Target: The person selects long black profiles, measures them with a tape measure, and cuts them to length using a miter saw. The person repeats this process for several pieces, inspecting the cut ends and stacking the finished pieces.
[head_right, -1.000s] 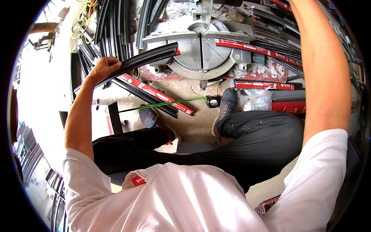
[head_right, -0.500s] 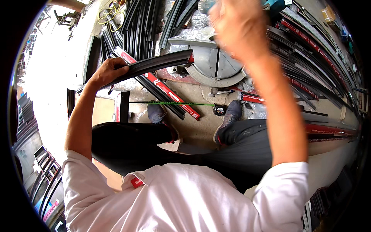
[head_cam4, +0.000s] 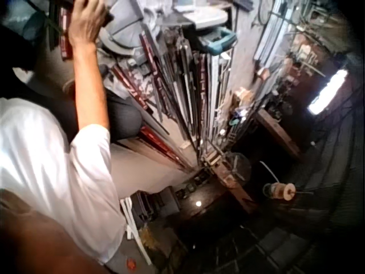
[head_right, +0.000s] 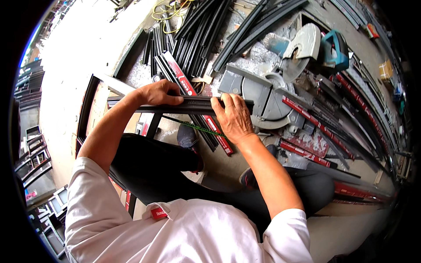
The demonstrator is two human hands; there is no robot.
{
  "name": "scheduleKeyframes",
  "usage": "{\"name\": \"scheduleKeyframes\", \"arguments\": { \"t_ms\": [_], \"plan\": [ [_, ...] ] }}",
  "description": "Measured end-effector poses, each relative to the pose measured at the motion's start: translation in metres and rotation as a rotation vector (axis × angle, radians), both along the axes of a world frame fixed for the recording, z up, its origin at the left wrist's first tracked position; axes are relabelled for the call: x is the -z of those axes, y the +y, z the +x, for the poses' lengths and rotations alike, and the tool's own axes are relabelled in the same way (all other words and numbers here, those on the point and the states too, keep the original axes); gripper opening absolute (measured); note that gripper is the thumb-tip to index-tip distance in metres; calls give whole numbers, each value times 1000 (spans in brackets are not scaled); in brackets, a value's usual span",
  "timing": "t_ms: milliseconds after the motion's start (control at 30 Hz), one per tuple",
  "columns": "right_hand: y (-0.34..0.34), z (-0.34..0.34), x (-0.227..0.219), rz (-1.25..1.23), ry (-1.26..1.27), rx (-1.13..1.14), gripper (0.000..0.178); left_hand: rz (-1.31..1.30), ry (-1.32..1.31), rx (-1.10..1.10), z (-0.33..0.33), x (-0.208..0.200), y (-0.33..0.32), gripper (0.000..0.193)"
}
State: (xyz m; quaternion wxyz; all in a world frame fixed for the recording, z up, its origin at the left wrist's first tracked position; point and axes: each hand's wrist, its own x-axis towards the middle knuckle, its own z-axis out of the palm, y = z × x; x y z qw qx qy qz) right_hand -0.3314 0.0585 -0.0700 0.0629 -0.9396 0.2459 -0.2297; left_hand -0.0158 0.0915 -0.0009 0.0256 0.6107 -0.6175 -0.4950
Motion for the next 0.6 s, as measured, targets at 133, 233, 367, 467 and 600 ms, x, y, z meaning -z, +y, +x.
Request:
{"name": "scheduleKeyframes", "arguments": {
  "t_ms": [133,233,367,467,600],
  "plan": [
    [6,3,-7,47,-10,-22,57,67,37,-63,3,-6,7,56],
    [14,2,-9,-8,31,2,27,28,-56,-60,18,5,9,57],
    [29,-19,4,115,118,65,22,-53,-187,-180,50,14,9,52],
    [43,-46,21,284,243,104,26,-74,-184,-403,80,18,20,50],
    [64,-80,38,523,345,184,48,-348,-313,-553,138,34,53,53]
  ]
}}
